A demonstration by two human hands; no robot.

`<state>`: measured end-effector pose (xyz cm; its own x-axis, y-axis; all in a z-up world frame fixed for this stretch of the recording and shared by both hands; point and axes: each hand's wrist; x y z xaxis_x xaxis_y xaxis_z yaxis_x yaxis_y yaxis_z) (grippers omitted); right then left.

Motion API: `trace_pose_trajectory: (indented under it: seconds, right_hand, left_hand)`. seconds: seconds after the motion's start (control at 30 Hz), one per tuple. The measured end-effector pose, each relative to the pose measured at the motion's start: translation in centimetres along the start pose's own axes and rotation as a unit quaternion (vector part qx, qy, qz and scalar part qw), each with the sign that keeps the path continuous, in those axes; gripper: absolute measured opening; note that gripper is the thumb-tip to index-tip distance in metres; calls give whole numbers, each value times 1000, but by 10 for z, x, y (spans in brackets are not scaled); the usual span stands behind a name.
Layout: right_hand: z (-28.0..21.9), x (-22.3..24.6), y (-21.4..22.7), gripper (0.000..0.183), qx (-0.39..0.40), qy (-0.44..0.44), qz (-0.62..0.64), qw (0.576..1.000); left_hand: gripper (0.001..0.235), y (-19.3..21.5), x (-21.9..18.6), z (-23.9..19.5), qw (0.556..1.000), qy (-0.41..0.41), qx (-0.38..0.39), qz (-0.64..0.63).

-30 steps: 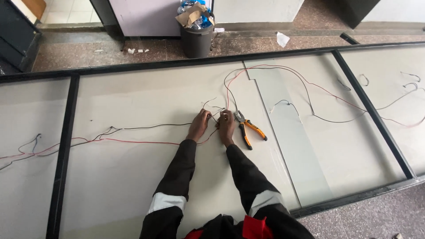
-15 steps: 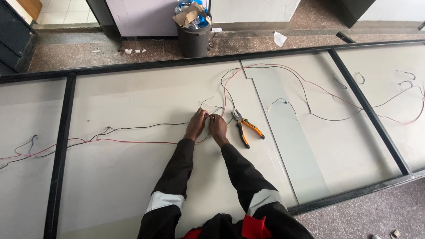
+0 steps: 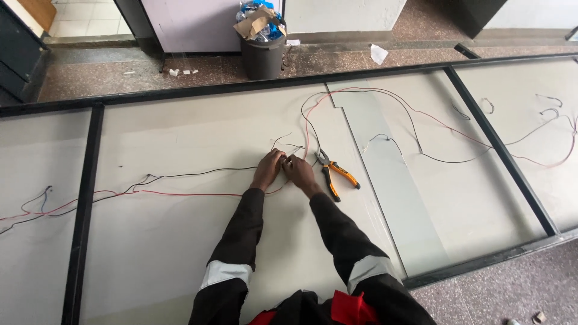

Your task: Connecting electrical wires and applying yellow tape to a large sign frame.

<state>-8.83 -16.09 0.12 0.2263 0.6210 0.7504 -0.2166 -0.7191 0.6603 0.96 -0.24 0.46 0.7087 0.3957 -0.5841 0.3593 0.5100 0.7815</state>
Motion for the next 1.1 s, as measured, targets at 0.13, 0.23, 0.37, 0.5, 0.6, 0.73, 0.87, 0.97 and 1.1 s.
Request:
trace_pose_trajectory:
  seconds: [0.13,0.23,0.37,0.5,0.6,0.73,0.87,0.97,1.1]
  right_hand:
    - [0,4,-2,50,-20,-10,-3,1000]
    - [1,-7,-5,43,-38,15,-14,999]
    - [-9,-7,-5,23,-95,122,-4,988]
    - [-15,1,-4,23,-130,142,0,981]
    - [-17,-5,-4,23,-143,161,18,976]
    - [-9,-33,-1,36,-146,137,100,975]
    - [-1,-37,0,27,-147,105,134,974]
    - [9,-59,-10,26,-161,109,104,975]
    - [-3,-107,-22,17,-222,157,47,961]
  left_hand:
    - [18,2,-4,-3,1000,-4,-15,8]
    - [16,10,-13,-6,1000,-1,-18,13]
    - [20,8,-9,-4,999,-20,-35,9]
    - [19,-2,1,1,999,-19,-49,1]
    - [19,-6,1,-2,999,-7,-49,-3]
    - [15,-1,1,-1,1000,-5,-8,3]
    - [33,7,9,-3,996,-1,68,-58]
    - [42,15,1,-44,997,-20,-71,5]
    - [26,7,-31,-133,959,10,-265,102]
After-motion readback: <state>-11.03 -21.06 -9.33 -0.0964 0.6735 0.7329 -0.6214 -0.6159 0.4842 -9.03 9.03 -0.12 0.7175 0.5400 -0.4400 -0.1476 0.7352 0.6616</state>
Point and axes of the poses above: each hand's wrist, its own z-axis towards the middle knuckle, its own y-axis out of the back of the hand, x = y × z, and after that the axes turned 12 degrees about z, right-handed
